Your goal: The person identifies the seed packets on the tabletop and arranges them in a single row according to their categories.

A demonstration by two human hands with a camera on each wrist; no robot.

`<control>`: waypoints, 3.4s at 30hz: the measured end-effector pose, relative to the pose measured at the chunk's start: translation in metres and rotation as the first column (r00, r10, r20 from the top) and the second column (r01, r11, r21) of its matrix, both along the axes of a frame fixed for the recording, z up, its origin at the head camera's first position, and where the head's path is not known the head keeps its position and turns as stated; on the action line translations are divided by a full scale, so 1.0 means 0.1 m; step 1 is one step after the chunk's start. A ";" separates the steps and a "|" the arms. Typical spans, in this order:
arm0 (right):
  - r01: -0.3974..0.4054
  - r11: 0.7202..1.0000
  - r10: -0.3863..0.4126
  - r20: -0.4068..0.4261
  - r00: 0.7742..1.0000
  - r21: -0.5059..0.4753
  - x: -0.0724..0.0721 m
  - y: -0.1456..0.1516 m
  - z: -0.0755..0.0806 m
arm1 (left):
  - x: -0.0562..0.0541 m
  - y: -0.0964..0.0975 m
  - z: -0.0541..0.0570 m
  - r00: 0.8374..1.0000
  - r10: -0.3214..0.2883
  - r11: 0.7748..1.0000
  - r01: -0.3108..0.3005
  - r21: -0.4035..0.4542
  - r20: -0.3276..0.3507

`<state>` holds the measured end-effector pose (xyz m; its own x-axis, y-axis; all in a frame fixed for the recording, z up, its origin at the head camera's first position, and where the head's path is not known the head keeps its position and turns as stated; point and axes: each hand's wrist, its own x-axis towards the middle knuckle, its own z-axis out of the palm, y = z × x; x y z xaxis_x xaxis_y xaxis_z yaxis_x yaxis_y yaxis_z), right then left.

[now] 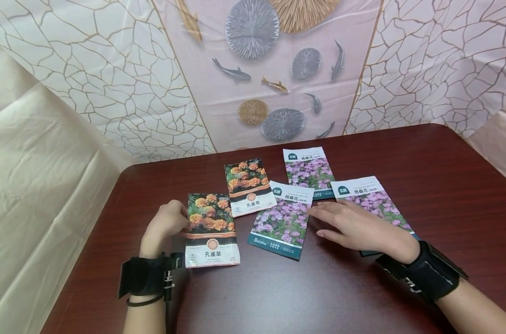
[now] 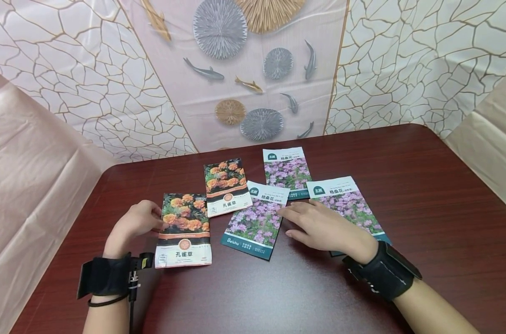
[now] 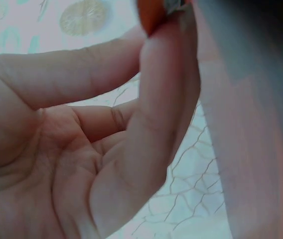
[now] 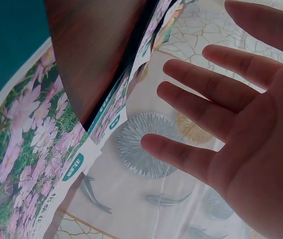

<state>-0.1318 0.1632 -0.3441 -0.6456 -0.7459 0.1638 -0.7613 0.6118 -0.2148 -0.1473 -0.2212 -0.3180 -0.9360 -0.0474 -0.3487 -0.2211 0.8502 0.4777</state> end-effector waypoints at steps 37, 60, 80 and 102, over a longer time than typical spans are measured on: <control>0.083 0.997 -0.083 0.049 0.995 0.009 -0.04 0.15 0.12 | 0.04 -0.72 -0.16 0.958 0.260 0.953 -0.275 -0.127 -0.124; 0.315 0.944 -0.324 0.102 0.941 0.095 -0.21 0.60 0.30 | 0.02 -0.90 -0.36 0.910 0.387 0.905 -0.406 -0.130 -0.146; 0.333 0.929 -0.358 0.159 0.920 0.162 -0.27 0.69 0.27 | -0.03 -0.73 -0.28 0.953 0.252 0.945 -0.280 -0.168 -0.170; 0.234 0.968 -0.250 0.233 0.940 0.094 -0.27 0.64 0.21 | -0.05 -0.36 -0.23 0.996 -0.082 0.972 0.088 -0.216 0.039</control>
<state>-0.1588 0.2275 -0.3231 -0.8223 -0.5656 -0.0625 -0.5183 0.7898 -0.3279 -0.1522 -0.2572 -0.3410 -0.9293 -0.0457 -0.3666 -0.1547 0.9493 0.2737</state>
